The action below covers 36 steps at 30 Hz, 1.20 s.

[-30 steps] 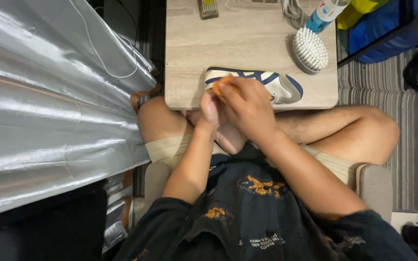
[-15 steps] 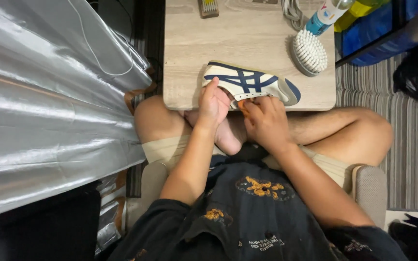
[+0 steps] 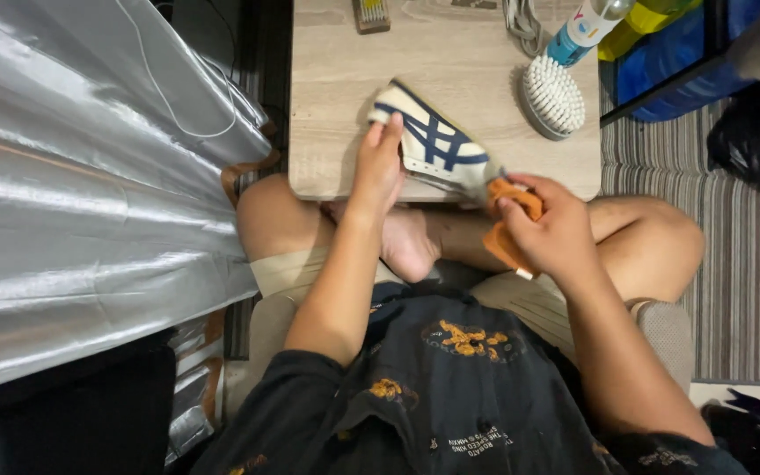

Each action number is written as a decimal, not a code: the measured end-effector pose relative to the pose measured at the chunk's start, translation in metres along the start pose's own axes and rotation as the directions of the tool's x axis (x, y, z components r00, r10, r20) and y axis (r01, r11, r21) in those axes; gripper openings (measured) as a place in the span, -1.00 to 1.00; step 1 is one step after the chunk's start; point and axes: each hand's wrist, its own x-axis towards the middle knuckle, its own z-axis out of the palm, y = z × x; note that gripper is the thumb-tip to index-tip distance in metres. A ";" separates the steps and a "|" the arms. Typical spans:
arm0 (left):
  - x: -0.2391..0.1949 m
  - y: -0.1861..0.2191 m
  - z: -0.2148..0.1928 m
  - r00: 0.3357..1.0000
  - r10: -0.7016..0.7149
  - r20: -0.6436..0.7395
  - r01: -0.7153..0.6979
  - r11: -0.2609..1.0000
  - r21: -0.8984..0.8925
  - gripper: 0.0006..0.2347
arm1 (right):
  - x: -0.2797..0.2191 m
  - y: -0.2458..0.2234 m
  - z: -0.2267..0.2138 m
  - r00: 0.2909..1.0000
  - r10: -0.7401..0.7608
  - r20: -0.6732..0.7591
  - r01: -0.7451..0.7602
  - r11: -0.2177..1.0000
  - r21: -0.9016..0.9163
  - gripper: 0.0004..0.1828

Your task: The person scrubs a white and blue sneaker with a brush, wipes it with an orange cloth, sprays a cleaning solution, and scrubs again. The shoe is rotated to clean different sides and the tongue area.

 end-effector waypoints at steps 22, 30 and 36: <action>-0.030 0.089 0.078 0.894 -0.379 0.239 -0.011 0.515 0.857 -0.46 | -0.049 0.011 0.060 0.816 0.170 0.553 -0.237 0.970 0.051 -0.30; -0.040 0.084 0.064 0.960 -0.210 0.188 -0.056 0.511 0.858 -0.84 | -0.048 -0.004 0.054 0.835 0.073 0.545 -0.185 0.971 0.154 -0.39; -0.034 0.059 0.052 0.986 -0.107 0.129 -0.061 0.487 0.871 -0.66 | -0.050 0.004 0.052 0.846 0.094 0.524 -0.186 0.974 0.127 -0.39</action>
